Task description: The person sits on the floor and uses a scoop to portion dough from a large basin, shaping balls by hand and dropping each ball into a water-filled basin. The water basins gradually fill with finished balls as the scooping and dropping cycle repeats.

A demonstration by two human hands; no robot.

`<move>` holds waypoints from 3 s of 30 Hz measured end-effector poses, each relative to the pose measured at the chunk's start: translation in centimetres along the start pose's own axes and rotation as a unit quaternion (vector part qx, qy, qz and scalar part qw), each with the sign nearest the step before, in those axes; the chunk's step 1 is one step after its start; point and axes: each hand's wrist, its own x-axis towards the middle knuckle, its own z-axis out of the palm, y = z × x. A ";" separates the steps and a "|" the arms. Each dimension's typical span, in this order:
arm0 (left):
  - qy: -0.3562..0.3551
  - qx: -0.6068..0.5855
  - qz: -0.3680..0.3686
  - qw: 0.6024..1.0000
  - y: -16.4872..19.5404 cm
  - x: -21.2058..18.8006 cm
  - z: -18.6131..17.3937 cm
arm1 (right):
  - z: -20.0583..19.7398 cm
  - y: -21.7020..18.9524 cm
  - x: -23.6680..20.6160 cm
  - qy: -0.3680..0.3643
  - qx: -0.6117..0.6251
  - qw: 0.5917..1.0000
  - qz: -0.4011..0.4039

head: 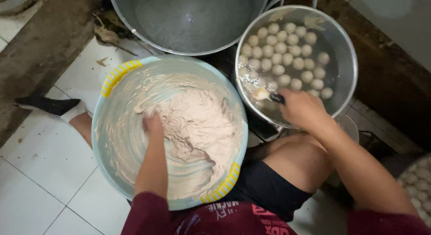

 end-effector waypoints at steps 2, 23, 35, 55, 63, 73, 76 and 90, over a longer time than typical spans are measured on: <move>-0.063 -0.013 0.089 0.994 2.2 0.4 2.8 | 1.5 2.1 0.8 -0.006 0.009 0.999 0.031; -0.173 -0.256 0.391 0.867 6.8 -14.9 7.1 | 4.1 1.8 -2.0 -0.139 0.411 0.901 0.006; -0.282 -0.081 0.321 0.901 7.3 -15.4 8.3 | 5.0 1.0 -0.9 -0.222 0.445 0.868 -0.009; -0.214 -0.253 0.365 0.870 7.1 -16.9 11.0 | 4.4 1.5 -1.0 0.057 0.246 0.939 -0.231; -0.225 -0.129 0.337 0.905 7.2 -16.3 11.6 | 4.6 2.5 0.1 -0.215 0.477 0.852 -0.004; -0.104 -0.165 0.435 0.879 4.2 -15.8 13.0 | 2.1 6.2 1.3 0.094 0.140 0.975 -0.142; -0.135 -0.234 0.366 0.890 4.8 -16.4 12.0 | 1.8 5.6 1.0 0.097 0.202 0.973 -0.055; -0.286 -0.209 0.256 0.899 7.8 -18.6 9.6 | 5.3 1.3 -2.1 -0.166 0.446 0.876 -0.083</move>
